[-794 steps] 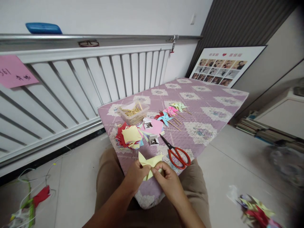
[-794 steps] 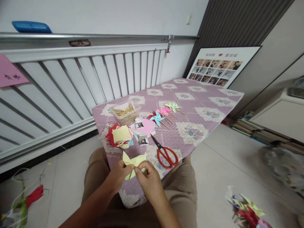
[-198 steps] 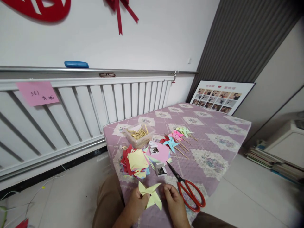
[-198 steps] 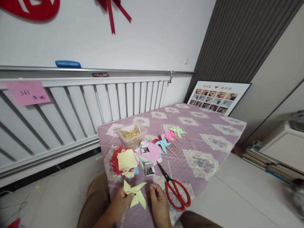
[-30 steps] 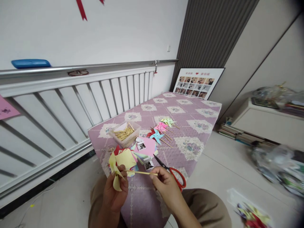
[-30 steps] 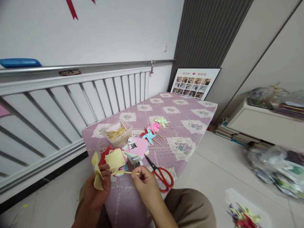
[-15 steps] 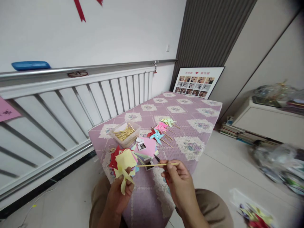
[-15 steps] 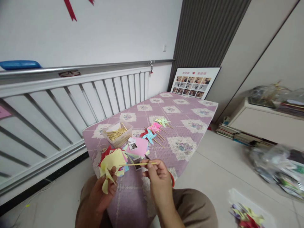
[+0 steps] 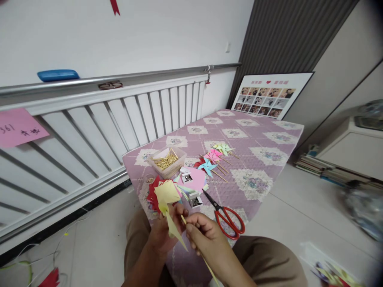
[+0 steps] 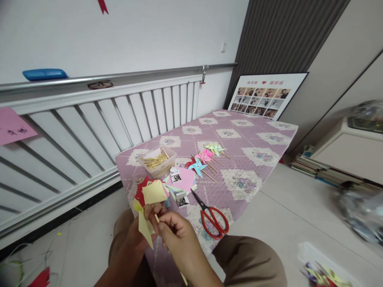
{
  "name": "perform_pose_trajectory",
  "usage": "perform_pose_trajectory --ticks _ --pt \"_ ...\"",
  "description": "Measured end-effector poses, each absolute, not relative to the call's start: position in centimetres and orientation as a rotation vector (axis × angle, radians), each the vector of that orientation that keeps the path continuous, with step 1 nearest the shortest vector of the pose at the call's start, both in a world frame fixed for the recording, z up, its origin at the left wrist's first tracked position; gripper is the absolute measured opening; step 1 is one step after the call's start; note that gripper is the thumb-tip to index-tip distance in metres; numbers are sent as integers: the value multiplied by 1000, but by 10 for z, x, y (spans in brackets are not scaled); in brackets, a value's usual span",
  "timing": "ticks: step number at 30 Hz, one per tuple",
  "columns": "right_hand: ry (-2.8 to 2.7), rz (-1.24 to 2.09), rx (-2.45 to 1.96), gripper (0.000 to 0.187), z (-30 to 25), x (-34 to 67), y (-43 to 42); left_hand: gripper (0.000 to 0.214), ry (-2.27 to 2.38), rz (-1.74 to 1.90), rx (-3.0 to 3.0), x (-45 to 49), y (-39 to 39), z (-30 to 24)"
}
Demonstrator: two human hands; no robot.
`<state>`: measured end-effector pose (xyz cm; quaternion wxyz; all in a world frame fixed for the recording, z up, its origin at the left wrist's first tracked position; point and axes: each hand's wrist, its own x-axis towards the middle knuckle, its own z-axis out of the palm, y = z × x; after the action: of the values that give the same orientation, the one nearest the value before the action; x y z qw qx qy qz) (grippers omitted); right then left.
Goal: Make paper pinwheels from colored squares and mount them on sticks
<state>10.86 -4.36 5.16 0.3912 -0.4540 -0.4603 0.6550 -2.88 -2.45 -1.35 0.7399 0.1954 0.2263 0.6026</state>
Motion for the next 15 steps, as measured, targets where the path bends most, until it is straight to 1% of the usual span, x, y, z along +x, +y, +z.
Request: perform_pose_trajectory --ticks 6,11,15 --pt "-1168 1709 -1106 27 48 103 -44 38 466 1298 600 -27 -31 -2" --pt "-1160 1717 -1096 32 50 101 -43 37 469 1265 630 -27 -27 -5" --pt "-1193 1717 -1129 34 52 100 -44 42 510 1222 682 -29 -27 -6"
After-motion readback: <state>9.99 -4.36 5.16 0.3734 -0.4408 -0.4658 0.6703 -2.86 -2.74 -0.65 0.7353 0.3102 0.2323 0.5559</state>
